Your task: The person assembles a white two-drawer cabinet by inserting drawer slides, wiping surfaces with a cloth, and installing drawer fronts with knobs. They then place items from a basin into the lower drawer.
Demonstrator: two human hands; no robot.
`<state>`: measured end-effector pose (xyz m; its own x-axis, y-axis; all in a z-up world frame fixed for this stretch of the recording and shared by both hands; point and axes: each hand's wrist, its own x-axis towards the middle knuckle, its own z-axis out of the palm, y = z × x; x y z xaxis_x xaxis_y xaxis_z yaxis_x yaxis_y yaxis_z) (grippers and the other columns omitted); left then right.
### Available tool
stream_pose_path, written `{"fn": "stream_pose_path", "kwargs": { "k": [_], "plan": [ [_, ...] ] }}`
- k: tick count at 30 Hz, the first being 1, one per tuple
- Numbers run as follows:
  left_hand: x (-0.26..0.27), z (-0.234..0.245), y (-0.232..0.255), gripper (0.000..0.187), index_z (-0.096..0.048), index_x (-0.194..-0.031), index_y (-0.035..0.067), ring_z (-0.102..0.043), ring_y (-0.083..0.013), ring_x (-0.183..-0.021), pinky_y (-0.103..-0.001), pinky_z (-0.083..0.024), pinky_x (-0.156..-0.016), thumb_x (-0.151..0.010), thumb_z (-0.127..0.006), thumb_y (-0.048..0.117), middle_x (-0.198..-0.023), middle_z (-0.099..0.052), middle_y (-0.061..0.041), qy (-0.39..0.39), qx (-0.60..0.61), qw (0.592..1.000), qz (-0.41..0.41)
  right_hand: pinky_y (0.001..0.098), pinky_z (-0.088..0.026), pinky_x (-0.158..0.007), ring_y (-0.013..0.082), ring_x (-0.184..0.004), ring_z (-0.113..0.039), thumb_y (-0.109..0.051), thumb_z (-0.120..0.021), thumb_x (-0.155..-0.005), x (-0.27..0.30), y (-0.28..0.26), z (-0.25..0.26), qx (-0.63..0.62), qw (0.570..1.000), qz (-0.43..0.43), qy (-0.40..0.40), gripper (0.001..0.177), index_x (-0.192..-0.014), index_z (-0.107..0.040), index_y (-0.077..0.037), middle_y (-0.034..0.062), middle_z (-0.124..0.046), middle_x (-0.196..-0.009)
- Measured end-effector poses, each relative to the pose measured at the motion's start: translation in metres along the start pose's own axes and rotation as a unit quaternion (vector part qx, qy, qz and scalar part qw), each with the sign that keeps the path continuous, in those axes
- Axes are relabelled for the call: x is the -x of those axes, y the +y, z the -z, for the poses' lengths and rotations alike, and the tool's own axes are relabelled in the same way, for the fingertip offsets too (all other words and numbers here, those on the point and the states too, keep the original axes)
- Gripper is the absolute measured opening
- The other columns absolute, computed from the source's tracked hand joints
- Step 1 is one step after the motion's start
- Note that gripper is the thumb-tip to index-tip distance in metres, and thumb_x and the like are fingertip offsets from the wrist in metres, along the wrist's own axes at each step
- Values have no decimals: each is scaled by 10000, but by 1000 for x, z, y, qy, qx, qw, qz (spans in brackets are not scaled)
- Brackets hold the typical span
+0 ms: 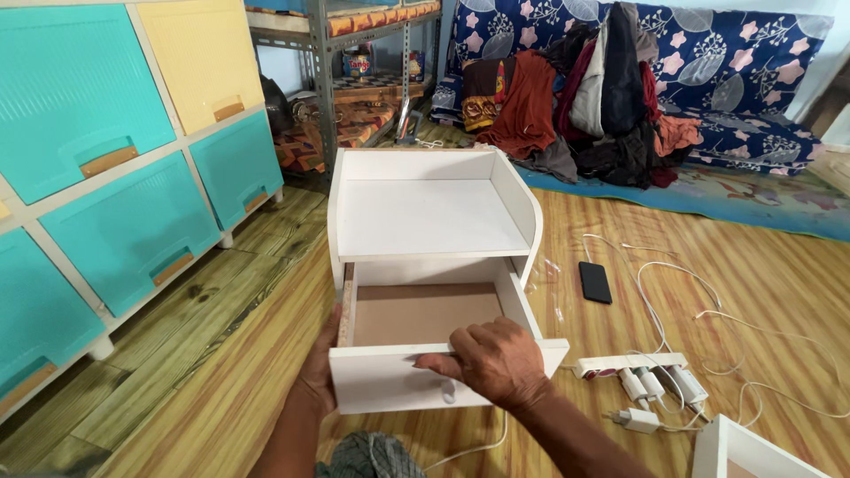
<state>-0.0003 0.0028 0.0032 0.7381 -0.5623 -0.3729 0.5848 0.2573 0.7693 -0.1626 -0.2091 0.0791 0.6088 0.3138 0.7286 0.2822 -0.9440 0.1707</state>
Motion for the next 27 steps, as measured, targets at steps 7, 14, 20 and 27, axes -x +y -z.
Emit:
{"fn": "stream_pose_path", "kwargs": {
  "k": [7, 14, 20, 27],
  "plan": [
    [-2, 2, -13, 997, -431, -1517, 118, -674, -382, -1192, -486, -581, -933, -804, -448, 815, -1333, -663, -255, 107, -80, 990, -46, 343, -473, -441, 146, -397, -544, -594, -720, -895, -12, 31, -29, -33, 998, -25, -46, 562, -569, -563, -164, -8, -545, -464],
    [-15, 2, -37, 1060, -194, -1642, 103, -409, -398, -1466, -484, -368, -1161, -879, -127, 835, -1645, -318, -216, 205, -243, 905, -284, 477, -406, -935, 265, -1077, -569, -636, -784, -756, -44, 35, -30, 71, 985, -153, -47, 597, -1015, -708, -104, 78, -668, -1053],
    [-20, -10, -39, 994, -50, -1625, 43, -170, -411, -1544, -490, -228, -1212, -927, -245, 724, -1687, -101, -226, 185, -379, 854, -304, 587, -276, -1082, 385, -1343, -373, -633, -841, -695, -7, 58, -26, 41, 923, -378, -59, 1014, -1460, -459, -88, 233, -428, -1458],
    [-41, -11, -31, 931, -50, -1599, -50, -109, -435, -1556, -504, -154, -1238, -1012, -270, 640, -1678, -84, -296, 210, -365, 830, -365, 502, -317, -1182, 382, -1485, -318, -413, -795, -819, 65, 109, -42, -235, 839, -490, -43, 1052, -1585, -192, -16, 239, -323, -1584]
  ]
}}
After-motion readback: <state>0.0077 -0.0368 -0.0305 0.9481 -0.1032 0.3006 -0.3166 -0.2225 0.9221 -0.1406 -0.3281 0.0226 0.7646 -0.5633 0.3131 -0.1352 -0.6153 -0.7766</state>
